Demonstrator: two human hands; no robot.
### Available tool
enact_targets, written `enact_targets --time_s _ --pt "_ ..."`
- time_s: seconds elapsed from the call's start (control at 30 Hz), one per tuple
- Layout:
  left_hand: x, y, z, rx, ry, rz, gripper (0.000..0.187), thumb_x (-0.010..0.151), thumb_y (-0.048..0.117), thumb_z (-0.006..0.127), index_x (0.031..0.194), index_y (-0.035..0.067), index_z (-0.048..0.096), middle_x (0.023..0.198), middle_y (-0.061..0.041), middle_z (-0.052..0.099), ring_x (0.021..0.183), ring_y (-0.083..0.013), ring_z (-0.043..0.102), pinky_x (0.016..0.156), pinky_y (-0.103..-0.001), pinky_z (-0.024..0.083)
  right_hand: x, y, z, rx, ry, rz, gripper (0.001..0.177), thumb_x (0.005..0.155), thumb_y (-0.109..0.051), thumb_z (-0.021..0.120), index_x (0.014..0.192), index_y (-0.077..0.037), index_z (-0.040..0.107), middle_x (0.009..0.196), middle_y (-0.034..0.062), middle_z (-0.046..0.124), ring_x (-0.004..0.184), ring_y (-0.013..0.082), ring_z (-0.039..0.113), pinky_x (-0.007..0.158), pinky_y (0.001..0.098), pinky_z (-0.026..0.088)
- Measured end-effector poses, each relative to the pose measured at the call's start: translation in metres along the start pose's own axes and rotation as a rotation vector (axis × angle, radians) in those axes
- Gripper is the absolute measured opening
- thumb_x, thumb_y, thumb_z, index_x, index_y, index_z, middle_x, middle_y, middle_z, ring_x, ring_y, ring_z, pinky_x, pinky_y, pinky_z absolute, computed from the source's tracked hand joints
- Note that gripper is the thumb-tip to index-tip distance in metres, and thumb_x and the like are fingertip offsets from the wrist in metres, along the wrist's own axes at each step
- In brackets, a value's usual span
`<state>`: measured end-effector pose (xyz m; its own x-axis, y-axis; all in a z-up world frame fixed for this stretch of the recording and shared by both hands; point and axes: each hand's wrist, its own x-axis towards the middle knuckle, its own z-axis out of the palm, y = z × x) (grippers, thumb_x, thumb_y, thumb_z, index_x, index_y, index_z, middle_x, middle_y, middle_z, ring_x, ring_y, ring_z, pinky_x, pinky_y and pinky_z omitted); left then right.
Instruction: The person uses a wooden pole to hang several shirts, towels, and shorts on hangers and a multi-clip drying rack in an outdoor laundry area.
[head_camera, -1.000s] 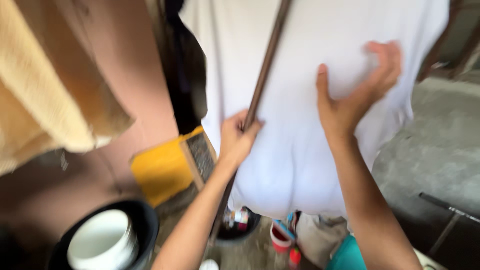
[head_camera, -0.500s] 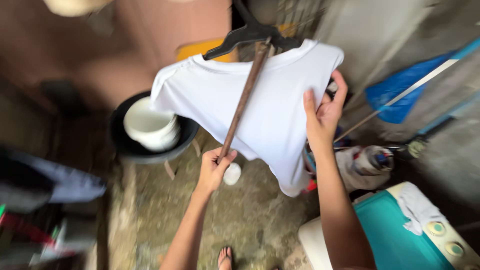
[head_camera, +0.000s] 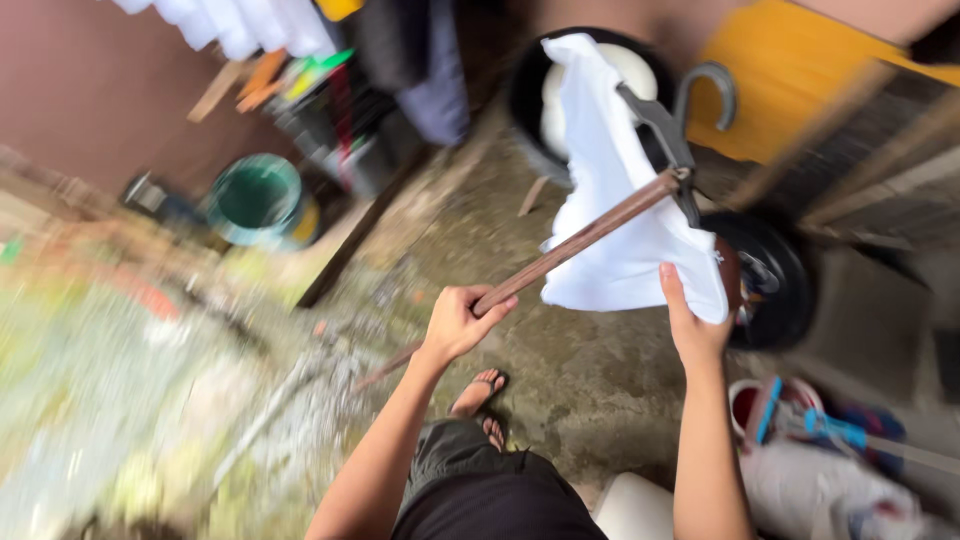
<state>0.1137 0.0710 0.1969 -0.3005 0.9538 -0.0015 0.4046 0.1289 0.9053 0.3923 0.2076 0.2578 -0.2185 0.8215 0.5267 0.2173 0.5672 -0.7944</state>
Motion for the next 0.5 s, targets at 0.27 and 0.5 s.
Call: enact_targets --time_s 0.27,0.5 --pt "-0.115 -0.021 -0.032 0.029 0.312 -0.148 0.034 0.087 0.039 0.073 0.093 0.007 0.080 0.058 -0.012 0.060 0.049 -0.0200 0.055 0.052 -0.035 0.044 -0.045 0.025 0.068 0.294 -0.252 0.050 0.031 0.109 -0.017 0.067 0.131 0.003 0.061 0.120 0.0052 0.067 0.106 0.0131 0.061 0.097 0.0288 0.050" --pt "-0.181 -0.053 -0.059 0.008 0.559 -0.210 0.033 0.089 0.036 0.072 0.096 0.006 0.080 0.054 -0.006 0.048 0.051 -0.0117 0.045 0.051 -0.033 0.039 -0.066 0.013 0.146 0.478 -0.309 0.235 0.035 0.110 -0.024 0.064 0.130 0.005 0.060 0.123 0.0062 0.067 0.109 0.0118 0.061 0.096 0.0286 0.049"
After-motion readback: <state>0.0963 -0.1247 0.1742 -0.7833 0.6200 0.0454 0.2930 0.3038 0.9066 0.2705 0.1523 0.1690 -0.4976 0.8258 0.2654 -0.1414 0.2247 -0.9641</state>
